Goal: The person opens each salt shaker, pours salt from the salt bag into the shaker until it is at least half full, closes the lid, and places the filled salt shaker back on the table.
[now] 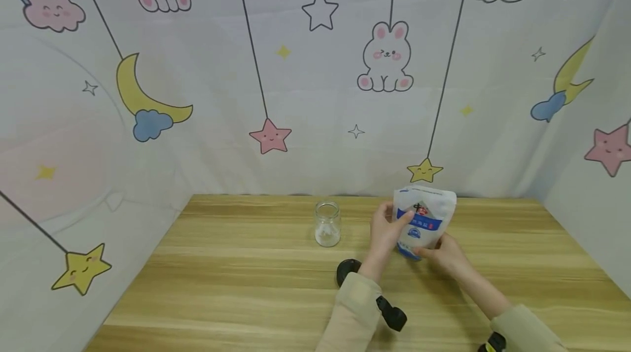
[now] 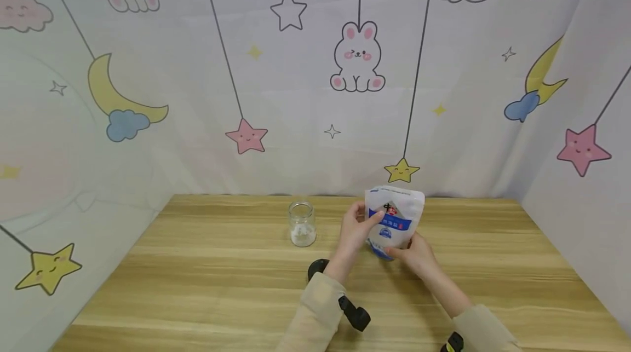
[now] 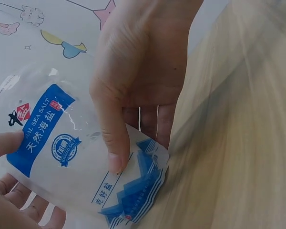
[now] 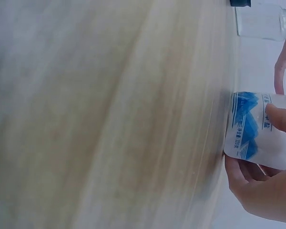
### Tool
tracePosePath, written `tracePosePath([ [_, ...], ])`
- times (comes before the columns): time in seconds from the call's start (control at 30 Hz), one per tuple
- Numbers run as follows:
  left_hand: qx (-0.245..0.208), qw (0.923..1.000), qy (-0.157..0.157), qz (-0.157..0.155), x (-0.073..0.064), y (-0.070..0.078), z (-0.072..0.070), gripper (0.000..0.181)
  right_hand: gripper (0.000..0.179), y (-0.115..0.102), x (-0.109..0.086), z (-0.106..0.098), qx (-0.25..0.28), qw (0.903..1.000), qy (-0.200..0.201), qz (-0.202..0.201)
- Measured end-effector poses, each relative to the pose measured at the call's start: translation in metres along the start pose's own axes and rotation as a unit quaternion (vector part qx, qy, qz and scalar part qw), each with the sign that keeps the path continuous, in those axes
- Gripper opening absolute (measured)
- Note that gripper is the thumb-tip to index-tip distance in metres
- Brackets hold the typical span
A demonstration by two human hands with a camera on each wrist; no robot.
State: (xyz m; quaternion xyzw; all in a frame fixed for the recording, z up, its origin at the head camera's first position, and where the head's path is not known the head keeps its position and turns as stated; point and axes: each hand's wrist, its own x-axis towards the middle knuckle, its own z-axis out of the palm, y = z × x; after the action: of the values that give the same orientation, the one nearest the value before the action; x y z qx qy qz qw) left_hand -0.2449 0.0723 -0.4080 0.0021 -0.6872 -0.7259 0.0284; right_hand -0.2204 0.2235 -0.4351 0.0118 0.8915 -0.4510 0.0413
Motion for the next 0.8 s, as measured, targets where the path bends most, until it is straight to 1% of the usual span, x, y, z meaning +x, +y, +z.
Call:
tracePosePath([
  [0.3,0.011,0.9992,0.017,0.034,-0.0025,-0.0039,0.0016,0.018,0.068,0.0009,0.0017,-0.0007,-0.010,0.9999,0.001,0.009],
  [0.43,0.005,0.9988,0.021,0.043,-0.0040,-0.0038,0.0024,0.017,0.067,0.0017,0.0035,-0.0004,-0.021,0.9998,0.002,0.006],
  [0.57,0.004,0.9986,0.027,0.046,-0.0053,-0.0035,0.0033,0.018,0.067,0.0029,0.0055,0.0011,-0.023,0.9997,0.004,0.000],
  [0.7,-0.004,0.9991,0.028,0.032,-0.0067,-0.0030,0.0035,0.019,0.065,0.0031,0.0067,0.0029,-0.019,0.9998,0.010,-0.001],
  [0.8,-0.011,0.9991,0.025,0.031,-0.0077,-0.0033,0.0036,0.018,0.066,0.0031,0.0064,0.0033,-0.016,0.9998,0.009,0.003],
])
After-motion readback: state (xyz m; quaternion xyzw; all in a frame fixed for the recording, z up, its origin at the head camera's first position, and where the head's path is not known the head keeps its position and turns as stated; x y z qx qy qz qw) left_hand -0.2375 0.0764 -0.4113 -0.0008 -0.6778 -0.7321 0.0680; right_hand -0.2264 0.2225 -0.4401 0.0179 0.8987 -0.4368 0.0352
